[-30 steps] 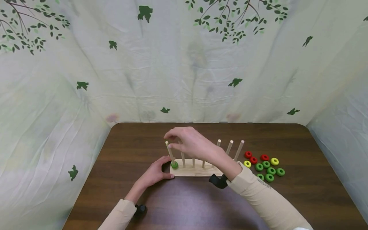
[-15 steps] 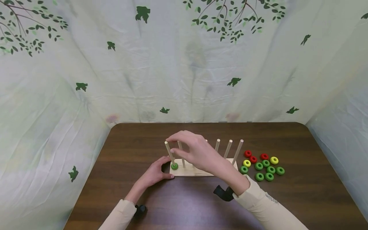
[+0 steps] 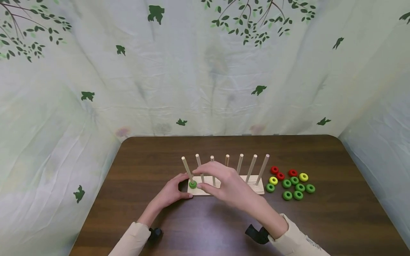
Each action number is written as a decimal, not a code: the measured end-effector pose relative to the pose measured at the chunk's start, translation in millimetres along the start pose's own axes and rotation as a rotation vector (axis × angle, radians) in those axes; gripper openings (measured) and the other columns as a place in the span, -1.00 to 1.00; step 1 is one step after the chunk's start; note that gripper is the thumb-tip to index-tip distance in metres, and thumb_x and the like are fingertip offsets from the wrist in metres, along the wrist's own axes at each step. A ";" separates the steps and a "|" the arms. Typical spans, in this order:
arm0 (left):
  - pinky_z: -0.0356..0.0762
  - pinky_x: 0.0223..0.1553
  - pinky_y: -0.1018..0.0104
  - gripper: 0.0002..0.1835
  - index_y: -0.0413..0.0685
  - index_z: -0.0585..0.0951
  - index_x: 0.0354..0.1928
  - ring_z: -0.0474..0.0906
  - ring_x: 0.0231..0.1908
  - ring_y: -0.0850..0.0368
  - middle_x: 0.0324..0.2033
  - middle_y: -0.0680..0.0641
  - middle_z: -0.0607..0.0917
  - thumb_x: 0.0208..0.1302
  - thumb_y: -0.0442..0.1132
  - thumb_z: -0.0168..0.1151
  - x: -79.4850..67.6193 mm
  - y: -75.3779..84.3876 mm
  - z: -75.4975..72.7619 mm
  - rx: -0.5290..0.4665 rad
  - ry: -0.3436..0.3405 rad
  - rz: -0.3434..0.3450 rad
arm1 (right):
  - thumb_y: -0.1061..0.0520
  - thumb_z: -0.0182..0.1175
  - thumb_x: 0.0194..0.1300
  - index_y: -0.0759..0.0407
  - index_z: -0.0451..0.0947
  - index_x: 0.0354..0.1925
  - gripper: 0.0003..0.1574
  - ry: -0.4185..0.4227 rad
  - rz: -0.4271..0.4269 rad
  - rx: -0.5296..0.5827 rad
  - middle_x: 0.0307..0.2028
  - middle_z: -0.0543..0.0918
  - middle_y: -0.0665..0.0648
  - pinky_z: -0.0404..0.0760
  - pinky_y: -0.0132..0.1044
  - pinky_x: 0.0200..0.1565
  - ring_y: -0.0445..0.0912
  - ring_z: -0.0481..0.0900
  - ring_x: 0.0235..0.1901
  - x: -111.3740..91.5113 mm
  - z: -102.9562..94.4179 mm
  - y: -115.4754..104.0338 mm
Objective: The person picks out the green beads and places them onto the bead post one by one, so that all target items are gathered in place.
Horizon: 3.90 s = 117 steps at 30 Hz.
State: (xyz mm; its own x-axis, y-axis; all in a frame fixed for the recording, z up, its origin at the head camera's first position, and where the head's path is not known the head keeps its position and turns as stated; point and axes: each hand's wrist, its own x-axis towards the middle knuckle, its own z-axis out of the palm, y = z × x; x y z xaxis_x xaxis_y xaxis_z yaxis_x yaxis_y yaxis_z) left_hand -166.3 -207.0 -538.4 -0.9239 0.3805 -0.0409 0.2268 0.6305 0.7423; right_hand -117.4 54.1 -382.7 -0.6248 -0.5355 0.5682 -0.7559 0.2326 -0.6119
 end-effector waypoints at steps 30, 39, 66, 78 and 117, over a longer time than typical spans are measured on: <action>0.23 0.29 -0.05 -0.25 -0.13 0.56 0.22 0.32 0.31 -0.13 0.25 -0.20 0.49 -0.11 -0.20 0.63 -1.5 2.0 -0.4 0.003 0.003 -0.002 | 0.31 0.48 0.05 0.03 0.62 0.04 -0.44 0.156 0.252 -0.103 -0.01 0.64 -0.11 0.41 -0.48 0.10 -0.14 0.60 0.02 -106.9 -13.4 21.0; 0.24 0.29 -0.06 -0.25 -0.06 0.57 0.22 0.33 0.31 -0.12 0.25 -0.16 0.50 -0.10 -0.16 0.63 -1.1 0.2 1.3 0.001 0.002 0.000 | 0.31 0.50 0.02 -0.01 0.63 0.02 -0.42 0.240 0.402 -0.168 -0.06 0.66 -0.17 0.40 -0.58 0.04 -0.16 0.62 -0.05 -143.7 -21.0 31.1; 0.22 0.30 -0.05 -0.24 -0.10 0.56 0.23 0.31 0.32 -0.12 0.26 -0.18 0.48 -0.10 -0.17 0.62 0.1 -1.5 1.6 -0.006 0.001 -0.006 | 0.16 0.40 0.22 0.07 0.62 0.09 -0.56 0.489 0.862 -0.398 -0.07 0.70 0.03 0.30 -0.66 -0.09 -0.47 0.50 -0.10 -222.2 -59.2 58.5; 0.23 0.29 -0.06 -0.26 -0.06 0.56 0.22 0.30 0.32 -0.13 0.26 -0.17 0.49 -0.09 -0.17 0.62 -0.5 1.1 1.0 0.000 -0.002 -0.001 | 0.11 0.37 0.27 0.10 0.60 0.13 -0.54 0.595 0.982 -0.426 0.05 0.66 0.14 0.30 -0.65 -0.13 -0.62 0.37 -0.11 -236.7 -78.6 71.8; 0.21 0.30 -0.07 -0.27 0.08 0.56 0.24 0.28 0.34 -0.07 0.27 -0.08 0.48 -0.07 -0.14 0.61 -1.1 -2.0 1.0 -0.021 -0.010 -0.011 | 0.12 0.22 0.40 0.35 0.45 0.22 -0.49 0.237 0.937 -0.436 0.01 0.57 0.51 0.51 0.25 -0.15 0.38 0.57 -0.07 -255.4 -127.4 128.6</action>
State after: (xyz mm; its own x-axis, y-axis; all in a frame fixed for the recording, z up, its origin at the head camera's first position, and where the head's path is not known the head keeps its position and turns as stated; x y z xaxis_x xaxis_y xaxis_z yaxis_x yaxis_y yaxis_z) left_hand -165.4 -208.1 -540.5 -0.9232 0.3804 -0.0551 0.2104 0.6200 0.7559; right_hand -79.9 324.2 -536.4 -0.9811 0.1695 0.0937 0.0716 0.7672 -0.6374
